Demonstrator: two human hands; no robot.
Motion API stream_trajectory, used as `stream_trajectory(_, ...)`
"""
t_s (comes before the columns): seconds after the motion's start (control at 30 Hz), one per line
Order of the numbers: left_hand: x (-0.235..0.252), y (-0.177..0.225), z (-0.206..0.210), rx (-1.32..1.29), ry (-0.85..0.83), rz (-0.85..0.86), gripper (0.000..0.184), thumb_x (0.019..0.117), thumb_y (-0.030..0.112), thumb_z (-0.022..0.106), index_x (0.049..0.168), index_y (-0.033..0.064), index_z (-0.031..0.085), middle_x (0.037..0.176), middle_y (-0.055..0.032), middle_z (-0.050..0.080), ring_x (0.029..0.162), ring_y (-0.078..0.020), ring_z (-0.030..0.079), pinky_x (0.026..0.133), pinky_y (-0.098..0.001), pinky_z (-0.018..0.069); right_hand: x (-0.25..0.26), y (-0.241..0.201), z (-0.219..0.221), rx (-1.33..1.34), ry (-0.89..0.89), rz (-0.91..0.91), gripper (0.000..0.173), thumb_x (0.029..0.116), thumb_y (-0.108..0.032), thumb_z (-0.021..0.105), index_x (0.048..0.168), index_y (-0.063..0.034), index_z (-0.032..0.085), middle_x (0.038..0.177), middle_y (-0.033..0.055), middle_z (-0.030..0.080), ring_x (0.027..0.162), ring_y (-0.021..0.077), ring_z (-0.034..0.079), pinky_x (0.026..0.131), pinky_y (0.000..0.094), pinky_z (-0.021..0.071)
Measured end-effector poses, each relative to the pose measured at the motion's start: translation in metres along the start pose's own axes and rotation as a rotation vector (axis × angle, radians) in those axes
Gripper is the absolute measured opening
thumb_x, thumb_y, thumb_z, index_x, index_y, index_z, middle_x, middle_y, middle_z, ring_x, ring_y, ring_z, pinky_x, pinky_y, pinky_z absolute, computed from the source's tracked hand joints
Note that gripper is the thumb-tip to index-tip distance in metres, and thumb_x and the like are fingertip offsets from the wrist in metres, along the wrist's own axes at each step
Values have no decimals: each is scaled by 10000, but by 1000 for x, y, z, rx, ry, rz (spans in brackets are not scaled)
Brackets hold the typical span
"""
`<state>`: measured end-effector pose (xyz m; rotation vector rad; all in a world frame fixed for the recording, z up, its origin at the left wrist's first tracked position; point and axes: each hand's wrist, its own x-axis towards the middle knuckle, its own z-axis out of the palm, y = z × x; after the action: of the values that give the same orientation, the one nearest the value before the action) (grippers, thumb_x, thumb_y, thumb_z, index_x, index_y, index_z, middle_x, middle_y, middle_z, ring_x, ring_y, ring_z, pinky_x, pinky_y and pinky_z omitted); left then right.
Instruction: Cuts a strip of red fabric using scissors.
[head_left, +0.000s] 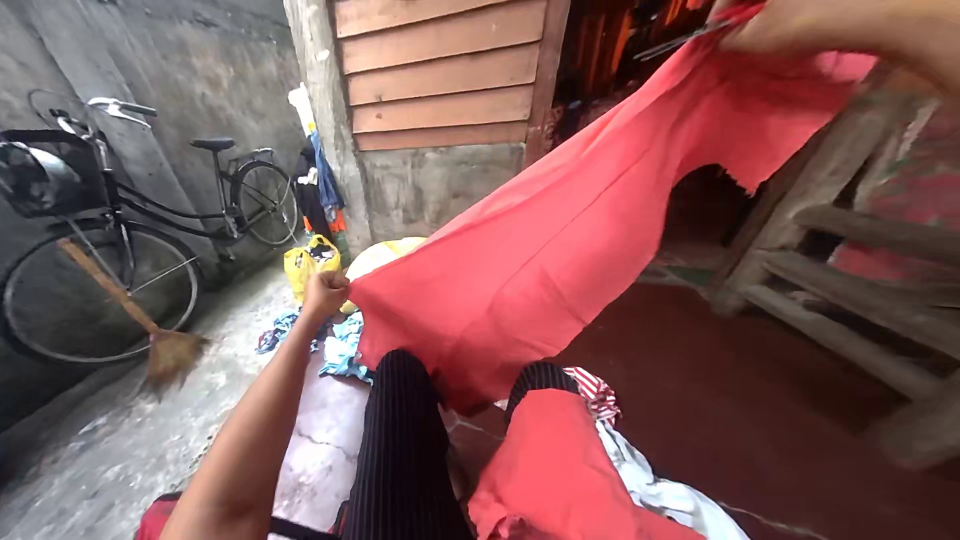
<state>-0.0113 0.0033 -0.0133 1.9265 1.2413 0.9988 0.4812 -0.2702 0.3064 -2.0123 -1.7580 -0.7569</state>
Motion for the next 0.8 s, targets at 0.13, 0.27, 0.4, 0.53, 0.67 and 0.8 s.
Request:
stream_trajectory(0.13, -5, -8, -3, 50, 20, -38, 170, 947, 49, 686, 1100, -23, 700, 964, -193, 713, 814, -298, 695, 793, -527, 576, -16, -25, -12, -148, -163, 36, 112, 905, -84, 749, 1007, -40, 735, 995, 312, 671, 1001, 568, 613, 784, 782, 434)
stream_trajectory(0.27, -11, -24, -8, 14, 43, -129, 172, 947, 7, 664, 1113, -24, 695, 927, -170, 711, 735, -239, 681, 728, -441, 587, -32, -34, -6, -60, -326, -23, 70, 912, -41, 739, 980, -23, 741, 908, 207, 684, 885, 393, 648, 804, 633, 485)
stream_trajectory(0.4, -14, -39, -11, -13, 43, -143, 142, 952, 4, 664, 1087, -27, 692, 909, -170, 704, 721, -232, 674, 719, -432, 585, -42, -15, 10, 80, -421, -55, 73, 892, -9, 749, 956, -45, 742, 839, 130, 685, 786, 281, 646, 748, 536, 515)
stream_trajectory(0.53, -13, -44, -13, -38, 45, -176, 140, 959, 5, 663, 1094, -27, 683, 927, -177, 701, 736, -235, 674, 728, -436, 583, -58, 2, 27, 227, -465, -29, 101, 873, 26, 741, 940, -48, 733, 778, 93, 672, 706, 213, 633, 686, 456, 524)
stream_trajectory(0.67, -16, -42, -8, -77, 84, -219, 166, 937, 12, 696, 1097, -30, 678, 894, -155, 698, 676, -186, 650, 668, -380, 574, -74, 1, 28, 357, -468, 83, 119, 902, 68, 694, 976, -21, 721, 813, 111, 676, 719, 200, 633, 695, 413, 532)
stream_trajectory(0.8, -22, -43, -2, -120, 90, -298, 230, 933, 2, 690, 1157, -37, 661, 918, -156, 696, 664, -156, 637, 660, -337, 569, -84, 6, 32, 429, -387, 126, 70, 923, 23, 703, 981, -16, 709, 817, 119, 662, 701, 196, 621, 671, 399, 533)
